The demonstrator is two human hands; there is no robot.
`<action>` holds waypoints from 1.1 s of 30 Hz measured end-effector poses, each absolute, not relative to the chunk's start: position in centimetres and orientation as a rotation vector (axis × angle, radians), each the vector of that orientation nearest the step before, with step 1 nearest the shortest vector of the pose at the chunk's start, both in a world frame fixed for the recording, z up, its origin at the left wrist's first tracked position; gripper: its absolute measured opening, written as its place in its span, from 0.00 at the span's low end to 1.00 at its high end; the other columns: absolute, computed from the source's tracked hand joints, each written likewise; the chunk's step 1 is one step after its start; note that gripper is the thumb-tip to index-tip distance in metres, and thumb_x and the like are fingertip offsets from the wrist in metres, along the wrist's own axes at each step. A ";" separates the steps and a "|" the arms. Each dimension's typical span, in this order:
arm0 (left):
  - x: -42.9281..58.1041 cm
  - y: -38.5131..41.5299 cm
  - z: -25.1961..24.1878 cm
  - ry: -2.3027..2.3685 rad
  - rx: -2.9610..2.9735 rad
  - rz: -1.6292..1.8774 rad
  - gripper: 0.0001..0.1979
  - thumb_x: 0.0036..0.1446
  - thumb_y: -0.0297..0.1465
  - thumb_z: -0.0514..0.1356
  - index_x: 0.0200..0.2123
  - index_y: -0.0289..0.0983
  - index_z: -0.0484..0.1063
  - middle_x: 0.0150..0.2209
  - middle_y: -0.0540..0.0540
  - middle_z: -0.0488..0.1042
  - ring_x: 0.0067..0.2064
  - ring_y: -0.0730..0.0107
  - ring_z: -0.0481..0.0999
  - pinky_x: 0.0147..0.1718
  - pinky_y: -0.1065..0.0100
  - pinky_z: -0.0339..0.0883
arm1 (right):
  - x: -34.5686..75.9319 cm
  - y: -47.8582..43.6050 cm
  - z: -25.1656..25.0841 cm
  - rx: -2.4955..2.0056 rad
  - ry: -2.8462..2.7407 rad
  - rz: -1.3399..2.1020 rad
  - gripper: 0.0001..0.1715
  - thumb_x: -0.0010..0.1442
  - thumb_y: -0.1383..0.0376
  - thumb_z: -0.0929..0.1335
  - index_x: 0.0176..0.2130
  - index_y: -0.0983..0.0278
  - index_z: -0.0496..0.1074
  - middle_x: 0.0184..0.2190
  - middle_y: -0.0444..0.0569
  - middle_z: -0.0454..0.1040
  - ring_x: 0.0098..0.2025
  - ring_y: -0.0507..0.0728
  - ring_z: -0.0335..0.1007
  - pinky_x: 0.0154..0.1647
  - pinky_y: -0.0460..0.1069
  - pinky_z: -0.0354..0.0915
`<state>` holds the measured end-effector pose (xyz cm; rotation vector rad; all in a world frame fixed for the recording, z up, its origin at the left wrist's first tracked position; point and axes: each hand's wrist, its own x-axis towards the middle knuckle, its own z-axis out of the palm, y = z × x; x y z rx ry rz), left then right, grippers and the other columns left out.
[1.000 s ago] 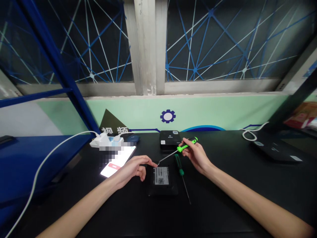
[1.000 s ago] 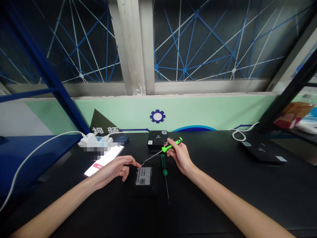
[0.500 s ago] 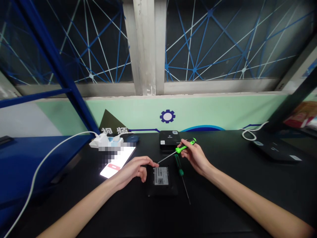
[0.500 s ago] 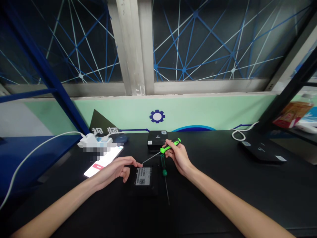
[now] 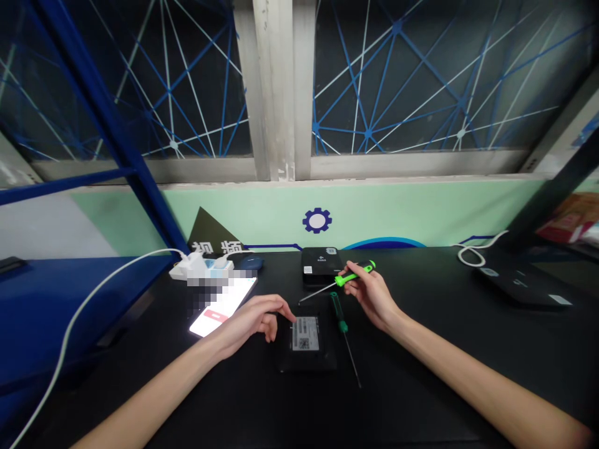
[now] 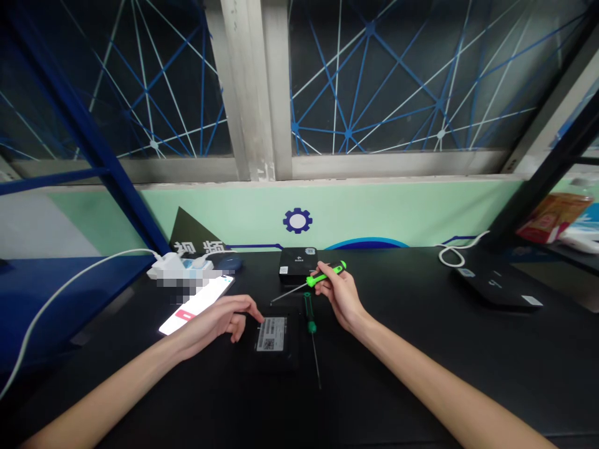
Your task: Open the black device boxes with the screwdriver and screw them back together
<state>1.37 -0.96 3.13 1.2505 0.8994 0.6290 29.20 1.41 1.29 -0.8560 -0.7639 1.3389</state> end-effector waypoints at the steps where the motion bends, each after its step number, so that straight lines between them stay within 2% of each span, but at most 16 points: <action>1: 1.4 -1.0 3.2 0.897 1.259 0.630 0.13 0.65 0.38 0.56 0.36 0.34 0.74 0.43 0.39 0.78 0.26 0.73 0.70 0.27 0.70 0.61 | 29.2 1.4 1.3 -0.854 -0.768 1.344 0.16 0.51 0.58 0.79 0.30 0.68 0.78 0.29 0.50 0.78 0.24 0.49 0.70 0.23 0.43 0.70; 6: 1.2 -0.7 3.1 0.898 1.256 0.682 0.13 0.65 0.38 0.55 0.34 0.34 0.72 0.34 0.44 0.76 0.24 0.74 0.67 0.25 0.71 0.57 | 29.1 1.4 1.4 -0.841 -0.771 1.365 0.15 0.51 0.59 0.79 0.30 0.68 0.77 0.29 0.50 0.79 0.24 0.49 0.70 0.24 0.43 0.70; 14: 1.3 -0.5 3.1 0.909 1.168 0.771 0.13 0.63 0.38 0.57 0.31 0.35 0.69 0.28 0.48 0.70 0.22 0.77 0.62 0.23 0.72 0.54 | 28.7 0.8 1.5 -0.797 -0.798 1.446 0.15 0.51 0.59 0.79 0.31 0.67 0.77 0.31 0.49 0.80 0.25 0.50 0.72 0.26 0.44 0.69; 19: 1.3 -0.5 2.9 0.918 1.188 0.754 0.12 0.64 0.37 0.56 0.31 0.35 0.69 0.28 0.48 0.71 0.23 0.76 0.63 0.23 0.72 0.54 | 28.4 0.4 1.5 -0.799 -0.843 1.451 0.18 0.51 0.55 0.78 0.32 0.66 0.77 0.33 0.50 0.80 0.28 0.51 0.73 0.27 0.45 0.69; 24: 1.3 -0.6 3.0 0.925 1.197 0.749 0.12 0.63 0.37 0.56 0.31 0.35 0.69 0.28 0.48 0.71 0.22 0.76 0.63 0.23 0.72 0.54 | 28.2 0.2 1.4 -0.791 -0.853 1.456 0.16 0.52 0.56 0.78 0.32 0.66 0.77 0.32 0.49 0.79 0.28 0.51 0.72 0.28 0.45 0.68; 28: 1.3 -0.6 3.0 0.925 1.221 0.732 0.12 0.64 0.37 0.55 0.32 0.35 0.70 0.29 0.47 0.72 0.23 0.76 0.64 0.24 0.71 0.55 | 28.2 0.2 1.2 -0.813 -0.906 1.436 0.19 0.53 0.54 0.77 0.31 0.67 0.77 0.32 0.51 0.79 0.28 0.51 0.72 0.28 0.45 0.68; 33: 1.3 -0.7 2.8 0.920 1.228 0.705 0.13 0.63 0.38 0.57 0.34 0.35 0.72 0.41 0.42 0.77 0.25 0.75 0.67 0.26 0.70 0.57 | 28.2 0.4 1.3 -0.860 -0.913 1.383 0.19 0.51 0.54 0.78 0.29 0.68 0.77 0.30 0.51 0.79 0.26 0.50 0.71 0.26 0.44 0.68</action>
